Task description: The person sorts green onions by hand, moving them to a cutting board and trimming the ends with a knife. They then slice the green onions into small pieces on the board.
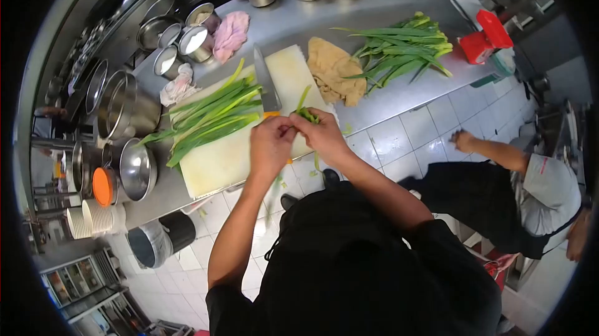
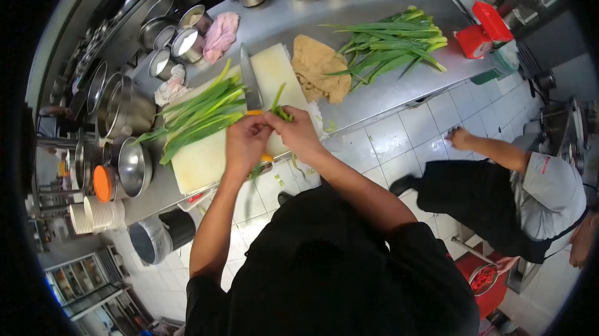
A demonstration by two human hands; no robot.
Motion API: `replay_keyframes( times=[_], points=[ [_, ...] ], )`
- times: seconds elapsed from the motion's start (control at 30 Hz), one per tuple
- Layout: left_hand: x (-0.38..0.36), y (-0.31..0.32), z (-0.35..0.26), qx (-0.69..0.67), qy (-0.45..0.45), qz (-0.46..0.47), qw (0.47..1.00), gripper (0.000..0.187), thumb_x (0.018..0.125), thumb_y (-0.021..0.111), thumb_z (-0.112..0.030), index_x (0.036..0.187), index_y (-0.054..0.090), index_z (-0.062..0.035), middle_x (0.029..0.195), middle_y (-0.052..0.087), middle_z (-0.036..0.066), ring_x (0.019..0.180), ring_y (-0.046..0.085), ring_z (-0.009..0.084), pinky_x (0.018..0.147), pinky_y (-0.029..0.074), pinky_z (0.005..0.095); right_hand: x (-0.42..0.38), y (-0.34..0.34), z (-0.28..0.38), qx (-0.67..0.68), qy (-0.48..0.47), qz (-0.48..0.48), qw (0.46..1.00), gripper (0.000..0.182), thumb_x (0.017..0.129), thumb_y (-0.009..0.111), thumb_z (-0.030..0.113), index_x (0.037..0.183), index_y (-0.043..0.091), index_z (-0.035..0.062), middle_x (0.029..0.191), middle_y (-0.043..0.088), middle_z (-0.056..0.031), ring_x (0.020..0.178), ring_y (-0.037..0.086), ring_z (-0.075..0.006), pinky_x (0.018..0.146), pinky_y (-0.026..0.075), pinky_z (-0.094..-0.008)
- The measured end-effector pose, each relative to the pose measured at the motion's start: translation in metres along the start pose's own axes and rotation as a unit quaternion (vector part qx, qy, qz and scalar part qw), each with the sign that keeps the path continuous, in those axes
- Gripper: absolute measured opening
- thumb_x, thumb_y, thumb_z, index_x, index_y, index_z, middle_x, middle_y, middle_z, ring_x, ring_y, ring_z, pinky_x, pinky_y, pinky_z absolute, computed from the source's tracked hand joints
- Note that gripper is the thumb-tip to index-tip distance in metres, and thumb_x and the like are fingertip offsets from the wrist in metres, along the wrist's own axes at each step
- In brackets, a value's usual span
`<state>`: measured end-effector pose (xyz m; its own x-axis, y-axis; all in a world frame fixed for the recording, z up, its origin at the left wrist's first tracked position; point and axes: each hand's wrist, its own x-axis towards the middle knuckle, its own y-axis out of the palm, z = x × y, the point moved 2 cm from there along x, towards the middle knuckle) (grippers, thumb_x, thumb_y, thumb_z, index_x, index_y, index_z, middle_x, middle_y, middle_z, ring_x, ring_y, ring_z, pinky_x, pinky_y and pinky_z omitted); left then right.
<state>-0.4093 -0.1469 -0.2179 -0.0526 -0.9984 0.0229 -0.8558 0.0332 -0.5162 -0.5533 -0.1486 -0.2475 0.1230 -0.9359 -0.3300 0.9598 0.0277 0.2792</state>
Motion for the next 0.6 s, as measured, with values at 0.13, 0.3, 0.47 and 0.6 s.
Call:
replay_keyframes(
  times=[0.13,0.3,0.47,0.6],
  points=[
    [0.000,0.012,-0.021,-0.035,0.031,0.022,0.999,0.025,0.081,0.075,-0.008,0.103,0.070,0.0023,0.092,0.069,0.011,0.078,0.065,0.0137,0.067,0.053,0.0293,0.021,-0.053,0.018,-0.072,-0.096,-0.155,0.981,0.023,0.093,0.068,0.028,0.079,0.064,0.0091,0.061,0.049,0.0043,0.049,0.037,-0.0069,0.045,0.028,-0.0285],
    [-0.012,-0.024,0.014,0.082,0.046,-0.019,0.995,0.028,0.079,0.075,-0.009,0.105,0.070,-0.0004,0.096,0.068,0.013,0.083,0.066,0.0247,0.073,0.054,0.0357,0.092,-0.217,0.087,0.058,-0.114,-0.237,0.963,0.019,0.090,0.072,0.025,0.079,0.061,0.0144,0.063,0.043,0.0059,0.045,0.036,-0.0064,0.039,0.028,-0.0231],
    [-0.004,-0.046,0.065,0.224,0.131,-0.099,0.961,0.034,0.074,0.071,-0.003,0.109,0.070,-0.0022,0.109,0.065,0.014,0.099,0.061,0.0341,0.087,0.050,0.0410,0.141,-0.335,0.160,0.077,-0.103,-0.326,0.937,0.019,0.092,0.068,0.027,0.081,0.060,0.0138,0.066,0.046,0.0020,0.052,0.039,-0.0093,0.045,0.032,-0.0278],
    [0.016,-0.046,0.092,0.365,0.141,-0.125,0.912,0.037,0.074,0.064,-0.002,0.110,0.069,-0.0051,0.109,0.062,0.010,0.106,0.055,0.0285,0.089,0.042,0.0405,0.135,-0.285,0.137,0.074,-0.099,-0.256,0.959,0.012,0.090,0.069,0.020,0.085,0.061,0.0129,0.066,0.049,0.0023,0.050,0.038,-0.0083,0.045,0.029,-0.0261]
  ],
)
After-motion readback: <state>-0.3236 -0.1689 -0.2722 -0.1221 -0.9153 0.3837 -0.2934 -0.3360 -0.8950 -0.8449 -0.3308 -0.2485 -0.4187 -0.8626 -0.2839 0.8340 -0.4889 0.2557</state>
